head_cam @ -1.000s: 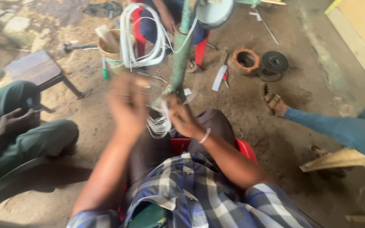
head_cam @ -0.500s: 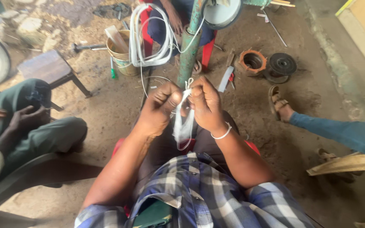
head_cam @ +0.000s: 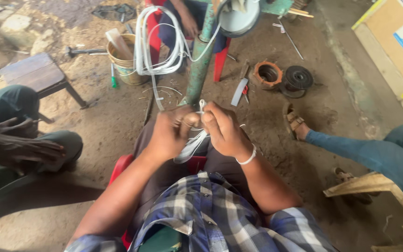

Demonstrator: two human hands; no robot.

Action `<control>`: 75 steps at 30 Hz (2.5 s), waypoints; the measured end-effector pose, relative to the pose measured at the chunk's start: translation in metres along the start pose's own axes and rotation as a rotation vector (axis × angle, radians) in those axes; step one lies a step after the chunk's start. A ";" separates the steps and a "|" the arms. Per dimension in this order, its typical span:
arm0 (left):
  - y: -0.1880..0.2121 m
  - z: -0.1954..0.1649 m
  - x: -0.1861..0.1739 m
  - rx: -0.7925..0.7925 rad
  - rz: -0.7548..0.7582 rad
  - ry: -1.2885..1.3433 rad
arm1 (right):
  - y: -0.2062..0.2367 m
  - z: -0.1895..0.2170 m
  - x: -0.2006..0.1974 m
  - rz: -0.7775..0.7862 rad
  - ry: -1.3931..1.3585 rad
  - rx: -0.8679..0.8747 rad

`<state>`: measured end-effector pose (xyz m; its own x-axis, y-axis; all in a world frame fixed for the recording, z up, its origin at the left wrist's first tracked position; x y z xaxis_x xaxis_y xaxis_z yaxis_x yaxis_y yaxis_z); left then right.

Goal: The person sits on a chair and folds and gathers a long white wire into loops by hand, then feeds the coiled wire into the drum of a bench-mounted winding machine, guiding the wire as the drum turns and adjusting the loops with the hands.

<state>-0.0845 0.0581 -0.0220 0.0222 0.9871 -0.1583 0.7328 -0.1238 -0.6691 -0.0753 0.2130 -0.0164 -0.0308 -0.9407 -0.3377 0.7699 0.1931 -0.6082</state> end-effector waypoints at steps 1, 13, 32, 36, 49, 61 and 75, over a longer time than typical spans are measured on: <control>0.002 -0.004 0.001 0.013 -0.015 -0.047 | 0.001 0.008 -0.001 -0.016 0.126 -0.108; -0.002 0.000 0.019 -0.221 0.341 0.362 | 0.015 -0.046 -0.016 -0.079 -0.466 0.158; 0.015 0.025 0.023 -0.114 -0.120 -0.001 | 0.019 -0.024 0.000 -0.425 -0.195 0.026; 0.021 0.032 0.027 -0.019 -0.149 -0.116 | 0.011 -0.021 -0.011 -0.497 -0.359 0.077; 0.059 0.115 0.054 -0.331 -0.130 -0.081 | -0.025 -0.024 -0.043 -0.618 -0.325 0.004; 0.117 0.159 0.071 -0.491 -0.108 0.065 | -0.035 -0.047 -0.063 -0.680 -0.566 0.108; 0.094 0.089 0.050 -0.697 0.348 0.601 | -0.027 -0.127 -0.101 -0.566 -0.840 0.458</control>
<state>-0.0749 0.0872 -0.1573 0.5135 0.8178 0.2599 0.8526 -0.5205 -0.0464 -0.1739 0.3385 -0.0565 -0.1440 -0.7836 0.6043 0.9492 -0.2821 -0.1396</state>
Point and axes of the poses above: each hand's wrist, its own y-axis away from the middle knuckle, its own x-axis out of the palm, z = x × y, the point moved 6 cm from there along -y, towards the middle knuckle, and after that the axes turned 11 degrees about -z, right-handed, at the moved point
